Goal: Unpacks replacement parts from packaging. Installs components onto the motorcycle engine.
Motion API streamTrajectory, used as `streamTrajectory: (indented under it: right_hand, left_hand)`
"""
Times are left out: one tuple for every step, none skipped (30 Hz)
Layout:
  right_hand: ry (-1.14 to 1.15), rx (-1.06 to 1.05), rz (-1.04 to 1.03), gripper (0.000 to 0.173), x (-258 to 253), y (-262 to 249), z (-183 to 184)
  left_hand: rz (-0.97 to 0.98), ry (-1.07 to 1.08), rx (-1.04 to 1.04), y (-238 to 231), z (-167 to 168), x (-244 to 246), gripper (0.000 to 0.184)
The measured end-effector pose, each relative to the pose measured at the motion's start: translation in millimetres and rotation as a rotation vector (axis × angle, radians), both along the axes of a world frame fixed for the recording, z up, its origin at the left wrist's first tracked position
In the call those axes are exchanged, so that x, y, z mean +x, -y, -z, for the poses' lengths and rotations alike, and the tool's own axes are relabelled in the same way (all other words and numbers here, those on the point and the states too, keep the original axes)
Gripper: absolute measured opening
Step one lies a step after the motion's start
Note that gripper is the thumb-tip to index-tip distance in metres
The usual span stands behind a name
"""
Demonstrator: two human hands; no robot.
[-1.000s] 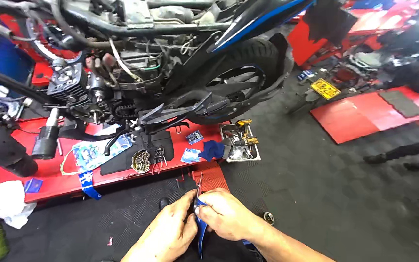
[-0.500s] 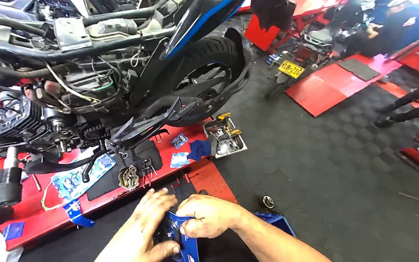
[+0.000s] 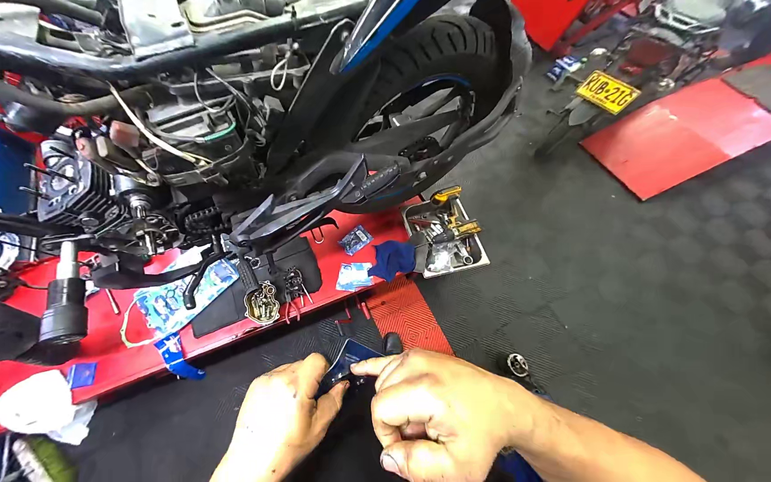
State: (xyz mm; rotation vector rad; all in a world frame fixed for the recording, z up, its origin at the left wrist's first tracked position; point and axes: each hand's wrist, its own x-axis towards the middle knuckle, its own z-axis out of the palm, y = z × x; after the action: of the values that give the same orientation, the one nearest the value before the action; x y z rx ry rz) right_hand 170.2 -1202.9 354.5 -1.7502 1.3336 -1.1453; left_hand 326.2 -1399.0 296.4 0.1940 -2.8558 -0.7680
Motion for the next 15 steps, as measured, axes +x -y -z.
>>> streamTrajectory:
  right_hand:
    - [-0.079,0.022,-0.04,0.029,0.8,0.7,-3.2]
    - [-0.155,0.049,-0.081,0.028,2.2,1.5,-6.4]
    - [-0.224,0.077,-0.12,0.028,3.8,2.6,-9.6]
    - [-0.291,0.106,-0.154,0.027,5.4,4.2,-12.6]
    - [-0.357,0.139,-0.187,0.026,7.3,6.3,-15.6]
    - [-0.41,0.171,-0.214,0.027,9.6,8.3,-18.5]
    - [-0.456,0.198,-0.235,0.028,11.2,10.5,-21.9]
    - [-0.484,0.216,-0.248,0.029,11.8,12.4,-24.9]
    - [-0.484,0.22,-0.249,0.03,11.2,13.8,-26.7]
    - [-0.466,0.211,-0.244,0.031,9.6,14.9,-27.2]
    - [-0.431,0.196,-0.237,0.032,7.9,15.8,-26.5]
    - [-0.4,0.185,-0.229,0.033,6.8,16.3,-25.3]
    - [-0.387,0.185,-0.223,0.033,6.6,16.8,-23.3]
    - [-0.393,0.191,-0.217,0.034,8.2,17.0,-19.0]
    - [-0.399,0.208,-0.217,0.034,12.2,16.6,-10.9]
  left_hand:
    - [0.006,-0.023,-0.056,-2.6,-2.3,0.3,0.033]
    - [0.013,-0.035,-0.099,-5.0,-4.7,0.9,0.031]
    - [0.024,-0.044,-0.138,-7.5,-6.6,1.1,0.03]
    - [0.037,-0.059,-0.17,-9.8,-7.2,1.1,0.029]
    - [0.049,-0.074,-0.192,-12.0,-6.8,1.3,0.029]
    - [0.052,-0.088,-0.198,-14.5,-5.4,1.9,0.029]
    - [0.047,-0.106,-0.192,-16.9,-3.3,2.6,0.029]
    - [0.038,-0.125,-0.175,-19.0,-0.9,3.6,0.03]
    - [0.031,-0.139,-0.149,-21.2,1.6,5.3,0.029]
    - [0.026,-0.149,-0.12,-23.1,4.3,7.4,0.029]
    - [0.022,-0.157,-0.093,-24.8,7.6,10.1,0.029]
    - [0.015,-0.165,-0.065,-26.5,11.5,13.1,0.03]
    - [0.001,-0.183,-0.042,-28.1,15.5,15.7,0.03]
    - [-0.016,-0.213,-0.019,-29.5,18.0,17.7,0.029]
    - [-0.037,-0.26,0.015,-30.9,17.2,19.2,0.027]
